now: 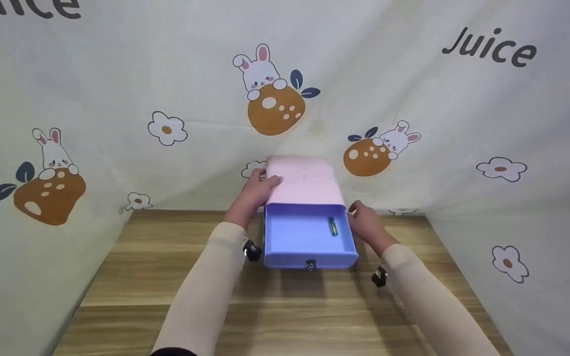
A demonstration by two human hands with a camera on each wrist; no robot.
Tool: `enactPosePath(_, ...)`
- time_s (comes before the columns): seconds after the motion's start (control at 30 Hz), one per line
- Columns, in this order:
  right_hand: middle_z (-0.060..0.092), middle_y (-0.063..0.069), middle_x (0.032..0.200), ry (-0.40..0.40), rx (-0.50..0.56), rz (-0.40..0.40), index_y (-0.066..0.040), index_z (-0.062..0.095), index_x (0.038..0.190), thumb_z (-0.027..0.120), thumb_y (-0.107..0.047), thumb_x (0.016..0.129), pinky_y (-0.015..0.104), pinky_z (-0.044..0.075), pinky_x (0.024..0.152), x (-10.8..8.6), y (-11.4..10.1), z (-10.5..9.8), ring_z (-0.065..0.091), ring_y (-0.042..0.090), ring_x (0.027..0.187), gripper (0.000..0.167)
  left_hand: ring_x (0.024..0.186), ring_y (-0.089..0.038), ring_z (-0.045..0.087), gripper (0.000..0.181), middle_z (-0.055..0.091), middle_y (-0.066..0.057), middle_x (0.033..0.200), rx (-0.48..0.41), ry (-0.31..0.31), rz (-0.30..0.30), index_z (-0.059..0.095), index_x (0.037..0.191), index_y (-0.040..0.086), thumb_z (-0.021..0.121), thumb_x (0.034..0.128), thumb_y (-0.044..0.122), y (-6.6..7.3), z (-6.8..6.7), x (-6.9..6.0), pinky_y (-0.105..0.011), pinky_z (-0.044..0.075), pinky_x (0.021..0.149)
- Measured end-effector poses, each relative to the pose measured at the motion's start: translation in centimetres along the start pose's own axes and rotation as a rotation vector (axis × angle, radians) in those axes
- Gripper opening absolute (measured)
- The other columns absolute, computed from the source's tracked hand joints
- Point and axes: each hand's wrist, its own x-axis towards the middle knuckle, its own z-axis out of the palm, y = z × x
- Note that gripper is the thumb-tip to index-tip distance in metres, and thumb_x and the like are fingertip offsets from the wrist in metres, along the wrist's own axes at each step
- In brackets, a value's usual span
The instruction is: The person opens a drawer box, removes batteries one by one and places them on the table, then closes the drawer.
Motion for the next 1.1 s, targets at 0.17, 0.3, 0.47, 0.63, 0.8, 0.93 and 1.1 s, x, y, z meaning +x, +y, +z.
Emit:
enactPosePath(0.17,0.071,0.012,0.089,0.024,0.003,-0.052,0.002,0.066,0.12,0.062,-0.022,0.105,0.047,0.056,0.072,-0.5,-2.1,-2.4,0.066,0.028,0.078,0.029,0.143,-0.035,0.052,0.081,0.043,-0.024,0.166,0.016,0.008,0.008,0.033,0.168,0.007,0.068,0.1037,0.041,0.1,0.0,0.1,-0.048,0.045,0.119)
enactPosePath(0.3,0.069,0.008,0.083,0.042,0.01,-0.1,0.001,0.067,0.118,0.063,-0.019,0.105,0.042,0.052,0.067,-1.3,-3.5,-4.0,0.063,0.024,0.071,0.025,0.144,-0.035,0.053,0.081,0.044,-0.024,0.167,0.03,0.013,0.009,0.033,0.169,0.007,0.067,0.1036,0.041,0.0,0.2,0.2,-0.048,0.047,0.118)
enactPosePath(0.47,0.066,0.007,0.083,0.047,0.031,-0.116,-0.002,0.067,0.121,0.063,-0.019,0.106,0.039,0.05,0.064,-2.8,-5.8,-6.0,0.06,0.022,0.069,0.023,0.144,-0.036,0.053,0.081,0.044,-0.025,0.166,0.024,0.009,0.01,0.033,0.169,0.007,0.067,0.1041,0.041,-0.1,0.2,0.2,-0.049,0.046,0.119)
enactPosePath(0.63,0.066,0.008,0.088,0.065,0.046,-0.119,-0.005,0.066,0.123,0.063,-0.022,0.107,0.038,0.051,0.062,-4.3,-8.5,-7.8,0.06,0.024,0.071,0.023,0.144,-0.036,0.053,0.079,0.045,-0.025,0.165,0.008,0.011,0.023,0.034,0.167,0.006,0.067,0.104,0.04,-0.3,0.1,0.0,-0.049,0.045,0.119)
enactPosePath(0.8,0.068,0.008,0.093,0.036,0.036,-0.141,-0.008,0.066,0.124,0.066,-0.025,0.108,0.038,0.054,0.064,-5.9,-11.4,-8.9,0.062,0.026,0.075,0.023,0.145,-0.037,0.052,0.08,0.045,-0.025,0.165,0.003,0.01,0.03,0.034,0.167,0.005,0.068,0.1044,0.04,-0.5,-0.1,0.1,-0.049,0.045,0.119)
enactPosePath(0.93,0.071,0.008,0.098,-0.052,0.01,-0.137,-0.009,0.067,0.125,0.068,-0.029,0.109,0.04,0.058,0.07,-7.1,-13.4,-9.4,0.065,0.026,0.083,0.025,0.147,-0.037,0.051,0.08,0.044,-0.025,0.166,0.007,0.008,0.03,0.034,0.168,0.006,0.067,0.1045,0.041,-0.5,-0.1,0.2,-0.049,0.044,0.12)
enactPosePath(1.1,0.072,0.007,0.098,-0.161,-0.104,-0.156,-0.005,0.07,0.123,0.072,-0.032,0.107,0.044,0.059,0.079,-8.3,-15.2,-9.2,0.067,0.026,0.088,0.031,0.145,-0.036,0.051,0.08,0.044,-0.025,0.166,-0.003,0.007,0.026,0.034,0.168,0.006,0.068,0.1037,0.041,-0.3,0.0,0.3,-0.049,0.045,0.12)
